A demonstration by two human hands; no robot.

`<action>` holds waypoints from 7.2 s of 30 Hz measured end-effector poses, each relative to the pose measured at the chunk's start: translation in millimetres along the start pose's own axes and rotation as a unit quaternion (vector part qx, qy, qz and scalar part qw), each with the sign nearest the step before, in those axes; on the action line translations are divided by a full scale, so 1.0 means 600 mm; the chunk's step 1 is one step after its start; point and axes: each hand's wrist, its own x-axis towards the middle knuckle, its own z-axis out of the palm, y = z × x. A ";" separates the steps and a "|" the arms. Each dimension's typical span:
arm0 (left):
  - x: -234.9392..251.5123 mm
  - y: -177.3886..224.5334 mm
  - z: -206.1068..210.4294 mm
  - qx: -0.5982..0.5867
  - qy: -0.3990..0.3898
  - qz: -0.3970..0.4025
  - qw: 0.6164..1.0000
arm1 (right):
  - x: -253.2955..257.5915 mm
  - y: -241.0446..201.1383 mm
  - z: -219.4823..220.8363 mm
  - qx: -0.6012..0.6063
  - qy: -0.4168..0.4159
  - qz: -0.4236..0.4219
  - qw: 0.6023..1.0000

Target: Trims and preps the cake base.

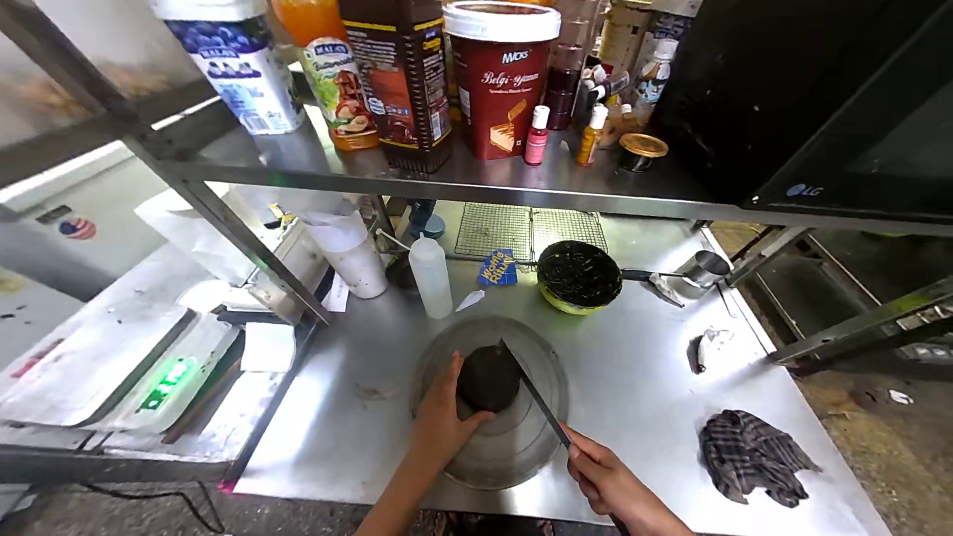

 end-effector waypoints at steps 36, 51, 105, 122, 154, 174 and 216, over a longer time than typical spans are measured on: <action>-0.023 -0.005 0.009 0.174 -0.011 0.143 0.974 | -0.018 0.021 0.068 0.046 0.102 -0.025 0.993; -0.006 -0.018 -0.022 0.243 -0.080 0.235 0.938 | -0.019 0.035 0.097 0.043 0.138 -0.040 0.989; 0.067 -0.044 -0.080 -0.111 -0.090 0.179 0.973 | 0.107 -0.122 0.077 0.025 0.215 -0.084 0.973; 0.063 -0.039 -0.075 -0.149 -0.063 0.124 0.979 | 0.097 -0.152 0.071 0.012 0.218 -0.099 0.971; 0.036 -0.043 -0.067 -0.082 -0.086 0.118 0.986 | 0.108 -0.108 0.069 -0.009 0.206 -0.100 0.973; -0.082 -0.083 -0.099 -0.284 -0.069 0.213 0.932 | 0.064 -0.068 0.041 0.028 0.199 -0.115 0.973; -0.004 -0.049 -0.019 -0.214 0.134 -0.267 0.930 | 0.235 0.011 -0.416 0.023 0.472 0.014 0.881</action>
